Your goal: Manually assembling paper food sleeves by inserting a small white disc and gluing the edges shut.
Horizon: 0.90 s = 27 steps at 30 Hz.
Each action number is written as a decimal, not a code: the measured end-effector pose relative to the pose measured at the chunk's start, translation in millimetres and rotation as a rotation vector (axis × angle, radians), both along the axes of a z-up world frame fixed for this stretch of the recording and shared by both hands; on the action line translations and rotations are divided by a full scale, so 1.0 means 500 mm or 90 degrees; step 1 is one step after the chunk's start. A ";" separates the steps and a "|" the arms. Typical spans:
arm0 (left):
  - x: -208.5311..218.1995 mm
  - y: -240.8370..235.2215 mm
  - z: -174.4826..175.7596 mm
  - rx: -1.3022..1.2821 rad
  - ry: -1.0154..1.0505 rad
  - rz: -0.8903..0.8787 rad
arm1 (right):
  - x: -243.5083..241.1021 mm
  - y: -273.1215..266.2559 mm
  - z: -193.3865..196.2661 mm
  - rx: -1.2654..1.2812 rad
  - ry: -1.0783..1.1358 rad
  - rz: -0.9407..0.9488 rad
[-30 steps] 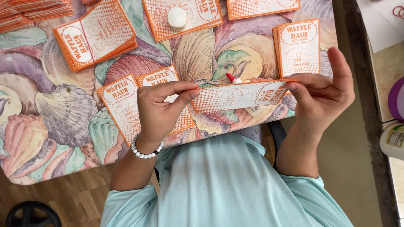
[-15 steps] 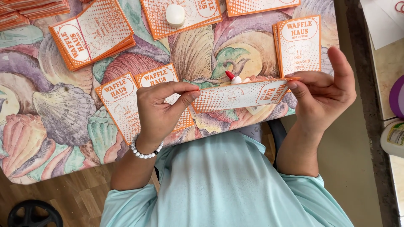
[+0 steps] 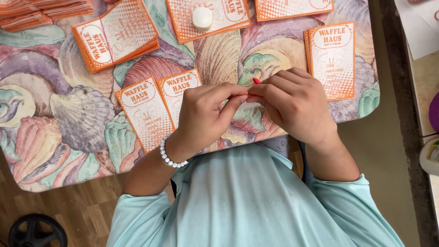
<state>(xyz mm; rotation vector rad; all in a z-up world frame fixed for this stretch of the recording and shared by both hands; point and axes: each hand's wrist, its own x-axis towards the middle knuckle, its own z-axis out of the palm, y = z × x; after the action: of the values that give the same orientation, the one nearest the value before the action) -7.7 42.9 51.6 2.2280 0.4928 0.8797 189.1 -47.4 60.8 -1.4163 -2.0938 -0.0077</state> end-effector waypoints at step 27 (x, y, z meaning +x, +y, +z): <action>-0.121 0.049 0.067 -0.124 -0.044 0.121 | 0.044 0.015 -0.103 -0.038 0.753 -0.083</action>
<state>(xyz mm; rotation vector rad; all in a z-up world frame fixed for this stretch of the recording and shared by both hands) -68.4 67.3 85.3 1.9918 0.7350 0.9591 211.4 -40.0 9.2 -1.1255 -1.0185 0.6717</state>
